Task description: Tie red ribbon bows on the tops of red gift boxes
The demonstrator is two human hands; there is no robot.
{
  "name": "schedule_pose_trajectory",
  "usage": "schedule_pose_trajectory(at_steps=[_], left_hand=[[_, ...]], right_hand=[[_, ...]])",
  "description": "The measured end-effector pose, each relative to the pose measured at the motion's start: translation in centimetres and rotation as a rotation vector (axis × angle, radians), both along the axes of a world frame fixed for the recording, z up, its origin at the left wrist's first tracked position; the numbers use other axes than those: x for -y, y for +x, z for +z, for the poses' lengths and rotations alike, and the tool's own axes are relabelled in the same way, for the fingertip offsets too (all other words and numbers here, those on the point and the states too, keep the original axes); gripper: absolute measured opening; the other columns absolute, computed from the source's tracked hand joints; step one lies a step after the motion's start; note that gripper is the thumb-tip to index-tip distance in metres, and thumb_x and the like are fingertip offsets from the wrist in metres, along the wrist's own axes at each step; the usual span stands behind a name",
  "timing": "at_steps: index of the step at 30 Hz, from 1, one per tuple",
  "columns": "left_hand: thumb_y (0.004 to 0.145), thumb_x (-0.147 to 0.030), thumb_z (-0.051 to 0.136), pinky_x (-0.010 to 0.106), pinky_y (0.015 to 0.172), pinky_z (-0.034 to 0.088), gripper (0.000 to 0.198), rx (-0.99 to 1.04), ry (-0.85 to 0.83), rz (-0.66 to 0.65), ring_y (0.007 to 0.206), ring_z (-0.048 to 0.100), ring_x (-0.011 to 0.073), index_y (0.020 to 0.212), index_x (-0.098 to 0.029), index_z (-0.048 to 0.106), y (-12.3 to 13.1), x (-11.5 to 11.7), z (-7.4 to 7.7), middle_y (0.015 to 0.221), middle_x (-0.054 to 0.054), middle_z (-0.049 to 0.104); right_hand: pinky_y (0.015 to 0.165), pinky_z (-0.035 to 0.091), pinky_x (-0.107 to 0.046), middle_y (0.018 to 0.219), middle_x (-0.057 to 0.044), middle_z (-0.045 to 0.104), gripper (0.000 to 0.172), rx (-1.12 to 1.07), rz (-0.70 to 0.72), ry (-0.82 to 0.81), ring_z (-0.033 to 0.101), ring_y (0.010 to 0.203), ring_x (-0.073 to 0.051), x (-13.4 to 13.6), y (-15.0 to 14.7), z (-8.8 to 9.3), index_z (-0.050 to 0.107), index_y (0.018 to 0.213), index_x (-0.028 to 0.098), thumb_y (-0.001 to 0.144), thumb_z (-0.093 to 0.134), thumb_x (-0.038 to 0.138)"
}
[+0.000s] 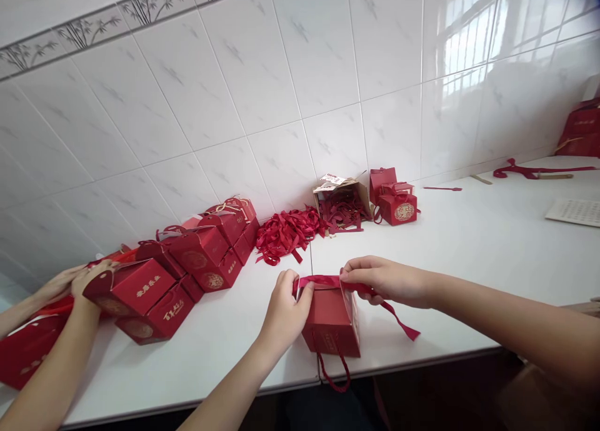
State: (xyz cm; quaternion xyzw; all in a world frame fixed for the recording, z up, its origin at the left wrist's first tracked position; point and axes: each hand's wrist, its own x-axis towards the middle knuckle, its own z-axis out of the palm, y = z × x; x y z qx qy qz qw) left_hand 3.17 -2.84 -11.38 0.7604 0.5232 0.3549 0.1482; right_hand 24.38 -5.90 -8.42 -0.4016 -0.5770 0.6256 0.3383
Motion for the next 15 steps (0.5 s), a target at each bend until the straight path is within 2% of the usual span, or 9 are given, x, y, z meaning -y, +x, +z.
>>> schedule_pose_trajectory(at_steps=[4, 9, 12, 15], left_hand=[[0.080, -0.026, 0.048, 0.028, 0.063, 0.037, 0.017, -0.086, 0.010, 0.019, 0.069, 0.044, 0.0157, 0.071, -0.023, 0.033, 0.5, 0.4, 0.1, 0.077, -0.002, 0.043], [0.077, -0.023, 0.049, 0.026, 0.058, 0.033, 0.020, -0.129, -0.036, 0.011, 0.062, 0.040, 0.0136, 0.069, -0.023, 0.031, 1.2, 1.0, 0.1, 0.075, -0.003, 0.041], [0.074, -0.029, 0.056, 0.026, 0.060, 0.033, 0.025, -0.048, -0.083, -0.096, 0.065, 0.041, 0.0137, 0.067, -0.022, 0.033, 0.8, 1.2, 0.4, 0.074, -0.003, 0.041], [0.075, -0.043, 0.059, 0.024, 0.056, 0.031, 0.034, 0.182, -0.301, -0.241, 0.061, 0.039, 0.0117, 0.065, -0.021, 0.036, -0.4, 1.0, 0.8, 0.068, -0.004, 0.037]], right_hand=[[0.047, 0.021, -0.022, 0.059, 0.005, 0.038, 0.038, -0.005, 0.029, 0.029, 0.031, 0.052, -0.007, 0.1, 0.0, 0.0, 0.047, 0.069, 0.017, 0.078, 0.059, 0.052], [0.048, 0.022, -0.022, 0.059, 0.006, 0.037, 0.038, 0.086, 0.108, 0.030, 0.028, 0.051, -0.006, 0.6, -0.5, 0.1, 0.053, 0.074, 0.016, 0.077, 0.061, 0.053], [0.048, 0.023, -0.022, 0.061, 0.005, 0.040, 0.038, 0.132, 0.078, 0.053, 0.030, 0.052, -0.006, 0.7, -0.6, 0.1, 0.055, 0.076, 0.016, 0.076, 0.062, 0.054], [0.048, 0.022, -0.022, 0.062, 0.004, 0.043, 0.039, 0.191, 0.026, 0.080, 0.029, 0.051, -0.007, 0.2, -0.1, -0.1, 0.057, 0.076, 0.016, 0.075, 0.061, 0.055]])
